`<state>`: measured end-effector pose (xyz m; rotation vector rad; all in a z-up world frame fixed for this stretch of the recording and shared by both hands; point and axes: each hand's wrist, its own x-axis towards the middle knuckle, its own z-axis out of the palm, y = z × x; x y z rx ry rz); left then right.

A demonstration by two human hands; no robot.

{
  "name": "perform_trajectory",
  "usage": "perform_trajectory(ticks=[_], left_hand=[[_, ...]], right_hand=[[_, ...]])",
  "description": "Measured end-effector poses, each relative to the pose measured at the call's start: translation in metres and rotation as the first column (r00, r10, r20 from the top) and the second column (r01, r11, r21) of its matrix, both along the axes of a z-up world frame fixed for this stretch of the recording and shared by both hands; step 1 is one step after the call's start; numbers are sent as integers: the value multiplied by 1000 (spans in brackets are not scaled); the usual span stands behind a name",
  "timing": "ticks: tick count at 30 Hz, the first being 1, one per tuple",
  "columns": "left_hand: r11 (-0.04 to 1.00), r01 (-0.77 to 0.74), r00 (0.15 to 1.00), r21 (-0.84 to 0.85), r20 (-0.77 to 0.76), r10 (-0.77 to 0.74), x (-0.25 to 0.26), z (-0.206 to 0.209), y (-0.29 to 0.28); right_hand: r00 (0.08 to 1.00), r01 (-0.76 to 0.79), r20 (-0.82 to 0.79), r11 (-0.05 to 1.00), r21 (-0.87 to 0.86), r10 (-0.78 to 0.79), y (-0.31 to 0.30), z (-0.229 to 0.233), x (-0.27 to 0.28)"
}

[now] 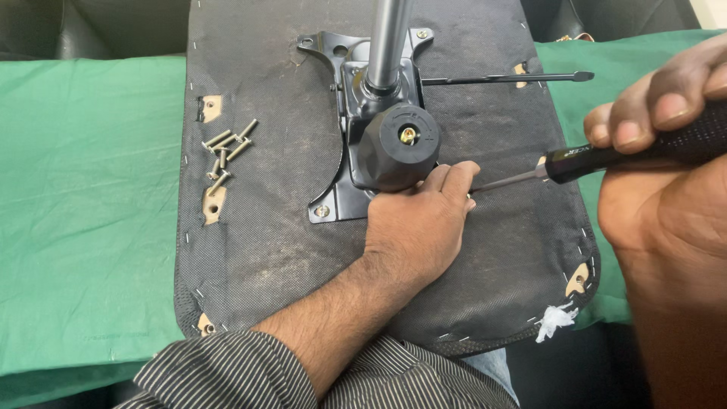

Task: The person uses a screwdriver to fasten screws into the base of an office chair, securing the central mechanism to the seat. They work methodically around the base, tightening each screw in turn.

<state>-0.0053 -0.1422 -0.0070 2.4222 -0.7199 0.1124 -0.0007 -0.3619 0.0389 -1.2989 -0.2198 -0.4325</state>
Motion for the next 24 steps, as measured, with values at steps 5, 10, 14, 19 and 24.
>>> perform_trajectory(ticks=[5,10,14,19,24], left_hand=[[1000,5,1000,25,-15,-4,-1,0,0],[1000,6,1000,11,-29,-5,0,1,0],[1000,10,999,19,-41,-9,-1,1,0],[1000,6,1000,14,-12,-6,-1,1,0],[999,-13,999,-33,35,15,-3,1,2]], right_hand=[[1000,-26,11,1000,-8,26,8,4,5],[998,-52,23,998,-20,52,14,8,6],[998,-62,25,998,-24,63,20,9,9],[997,-75,11,996,-48,75,23,7,6],[996,-87,3,987,-138,89,25,17,-1]])
